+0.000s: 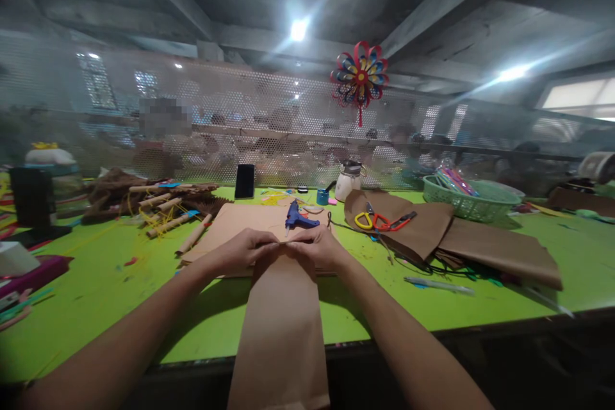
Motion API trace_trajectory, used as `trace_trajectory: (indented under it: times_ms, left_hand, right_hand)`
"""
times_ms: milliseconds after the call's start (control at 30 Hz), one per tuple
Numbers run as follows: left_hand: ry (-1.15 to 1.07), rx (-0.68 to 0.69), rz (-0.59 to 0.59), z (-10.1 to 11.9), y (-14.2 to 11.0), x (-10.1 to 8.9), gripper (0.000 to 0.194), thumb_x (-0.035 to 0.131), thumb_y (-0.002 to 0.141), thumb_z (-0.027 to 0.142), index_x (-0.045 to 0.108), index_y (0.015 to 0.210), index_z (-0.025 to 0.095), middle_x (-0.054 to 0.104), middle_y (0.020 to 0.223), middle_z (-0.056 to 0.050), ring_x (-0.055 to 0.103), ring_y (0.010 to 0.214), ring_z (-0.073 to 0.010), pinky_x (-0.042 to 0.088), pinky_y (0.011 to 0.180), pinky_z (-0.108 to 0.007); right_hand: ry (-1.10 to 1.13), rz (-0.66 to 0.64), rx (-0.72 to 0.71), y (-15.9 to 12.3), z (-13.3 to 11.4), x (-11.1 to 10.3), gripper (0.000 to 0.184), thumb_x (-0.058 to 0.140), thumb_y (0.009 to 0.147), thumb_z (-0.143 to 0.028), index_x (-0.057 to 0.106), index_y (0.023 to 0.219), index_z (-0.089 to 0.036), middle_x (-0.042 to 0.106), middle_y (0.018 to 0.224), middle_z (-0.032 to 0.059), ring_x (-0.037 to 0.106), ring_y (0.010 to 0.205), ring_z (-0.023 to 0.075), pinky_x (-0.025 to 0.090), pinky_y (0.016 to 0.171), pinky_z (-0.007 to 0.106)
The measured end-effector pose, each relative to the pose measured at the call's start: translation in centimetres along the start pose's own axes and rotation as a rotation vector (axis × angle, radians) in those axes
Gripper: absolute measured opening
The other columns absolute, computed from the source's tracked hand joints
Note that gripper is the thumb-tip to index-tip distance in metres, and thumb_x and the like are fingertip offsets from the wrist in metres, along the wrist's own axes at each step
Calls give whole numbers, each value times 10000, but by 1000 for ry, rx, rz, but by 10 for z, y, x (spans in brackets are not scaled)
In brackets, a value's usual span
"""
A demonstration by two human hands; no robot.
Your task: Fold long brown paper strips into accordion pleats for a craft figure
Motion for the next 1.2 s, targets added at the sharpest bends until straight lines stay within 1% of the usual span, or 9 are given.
trace_trajectory:
  times_ms: [167, 300, 467, 633, 733, 833, 967, 1067, 1200]
  left_hand:
    - [112, 26, 55, 5, 0, -4, 390, 338, 862, 413, 589, 752, 136, 565, 641, -2, 437, 576, -101, 267, 518, -191]
    - [156, -9, 7, 1, 1, 2, 371, 351, 853, 411, 569, 722, 141, 565, 628, -10, 427, 552, -105, 257, 498, -196]
    - [148, -30, -15, -6, 2, 11, 367, 347, 848, 448, 552, 757, 157, 565, 649, -5, 430, 562, -111, 262, 493, -197]
    - [130, -1, -39, -5, 0, 10, 365, 321, 858, 441, 545, 790, 161, 573, 696, -10, 438, 592, -113, 277, 511, -197]
    - [197, -20, -7, -6, -1, 8, 317, 343, 847, 401, 535, 775, 158, 542, 646, -5, 395, 546, -103, 251, 493, -203]
    - [233, -26, 17, -6, -1, 10, 283, 350, 838, 358, 517, 731, 156, 487, 581, 13, 356, 512, -94, 232, 481, -208]
    - [132, -6, -28, -5, -1, 11, 296, 354, 836, 374, 498, 701, 153, 464, 576, 21, 352, 514, -87, 241, 475, -200]
    - [28, -52, -53, -9, -3, 8, 344, 342, 838, 428, 481, 684, 153, 468, 572, 23, 361, 498, -83, 252, 461, -196]
    - [-84, -89, -94, -15, -1, 7, 410, 324, 837, 490, 477, 658, 154, 474, 546, 21, 378, 473, -81, 275, 447, -196]
  right_hand:
    - [-41, 32, -20, 2, 6, -3, 319, 596, 710, -396, 710, 825, -121, 680, 726, 56, 565, 642, 141, 437, 577, 227]
    - [-124, -55, -59, 2, 6, -1, 298, 578, 730, -374, 698, 793, -109, 650, 697, 50, 550, 646, 137, 415, 565, 212]
    - [-286, -172, -114, -1, -6, 8, 305, 497, 798, -366, 692, 827, -134, 646, 703, 24, 536, 643, 123, 392, 580, 200]
    - [-299, -166, -145, -1, -4, 7, 366, 454, 824, -393, 686, 809, -111, 637, 689, 25, 521, 631, 121, 383, 573, 199]
    - [-285, -149, -120, -1, 2, 5, 382, 449, 825, -405, 677, 755, -107, 623, 667, 24, 513, 614, 113, 375, 559, 194]
    - [-251, -176, -93, -1, 4, 4, 402, 446, 822, -421, 667, 714, -104, 607, 645, 23, 499, 594, 106, 365, 539, 189]
    - [-246, -204, -40, 0, 8, -5, 385, 504, 779, -438, 663, 695, -97, 567, 579, 7, 450, 529, 86, 330, 492, 183]
    - [-218, -196, -5, 0, 11, -14, 377, 531, 756, -443, 643, 644, -100, 520, 508, -8, 424, 485, 75, 310, 469, 182]
    - [-100, -232, 48, 0, 11, -18, 384, 515, 763, -460, 617, 646, -109, 473, 471, -26, 401, 437, 62, 297, 440, 181]
Point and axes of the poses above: each hand's wrist, its own y-axis towards the middle knuckle, its own x-axis out of the palm, z = x × y, the point moved 5 cm from there along y, towards the middle knuckle
